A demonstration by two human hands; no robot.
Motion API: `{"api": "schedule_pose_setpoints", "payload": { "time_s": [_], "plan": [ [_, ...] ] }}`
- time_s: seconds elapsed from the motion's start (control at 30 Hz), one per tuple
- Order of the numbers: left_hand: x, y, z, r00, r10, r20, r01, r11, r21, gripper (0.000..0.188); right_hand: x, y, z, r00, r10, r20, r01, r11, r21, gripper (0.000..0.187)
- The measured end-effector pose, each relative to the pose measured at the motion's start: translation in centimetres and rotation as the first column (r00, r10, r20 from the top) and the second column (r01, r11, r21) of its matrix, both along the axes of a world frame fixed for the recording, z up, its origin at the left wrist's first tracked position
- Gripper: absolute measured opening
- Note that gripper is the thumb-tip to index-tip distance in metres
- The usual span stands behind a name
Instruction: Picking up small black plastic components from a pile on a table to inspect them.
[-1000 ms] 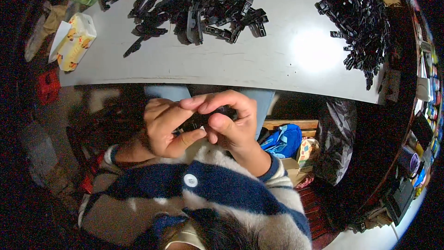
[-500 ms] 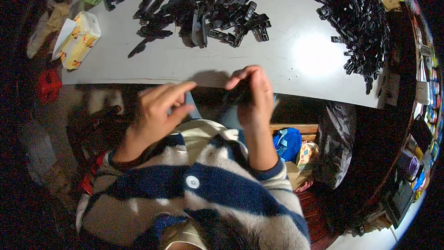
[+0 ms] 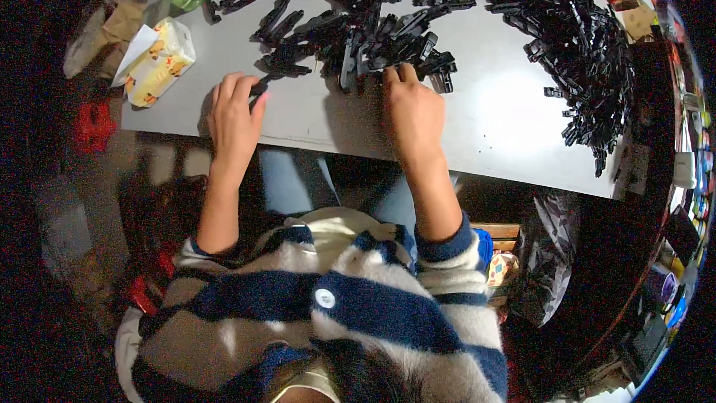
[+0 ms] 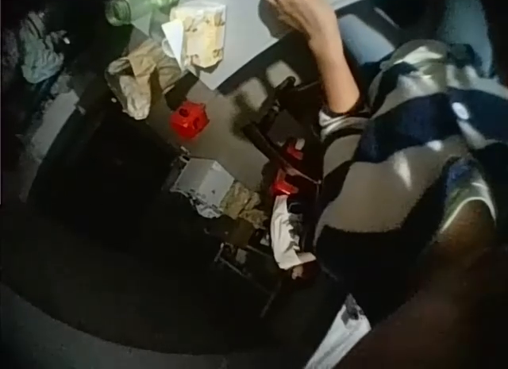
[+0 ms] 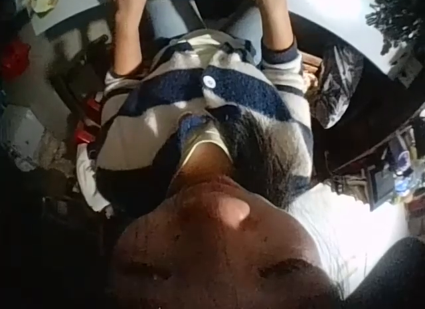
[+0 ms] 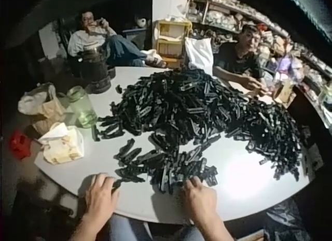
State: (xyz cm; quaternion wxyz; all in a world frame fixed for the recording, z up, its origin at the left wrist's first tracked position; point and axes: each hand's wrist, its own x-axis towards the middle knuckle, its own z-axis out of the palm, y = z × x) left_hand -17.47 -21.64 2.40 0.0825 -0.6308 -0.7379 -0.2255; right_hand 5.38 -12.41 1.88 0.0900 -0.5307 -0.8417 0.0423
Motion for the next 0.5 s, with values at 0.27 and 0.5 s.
{"api": "schedule_pose_setpoints", "payload": {
  "time_s": [0.27,0.5],
  "plan": [
    [1.7,-1.3,1.9,0.743,-0.132,0.656,0.221,0.974,-0.055,0.023,2.0,-2.5,2.3,0.576,-0.223,-0.787,-0.079,0.943,-0.325,0.021],
    [5.5,-1.1,3.4,-0.16,-0.133,0.978,0.362,0.914,0.183,0.023,-1.0,-7.3,3.3,0.173,-0.481,-0.859,-0.584,0.653,-0.483,0.019]
  ]
}}
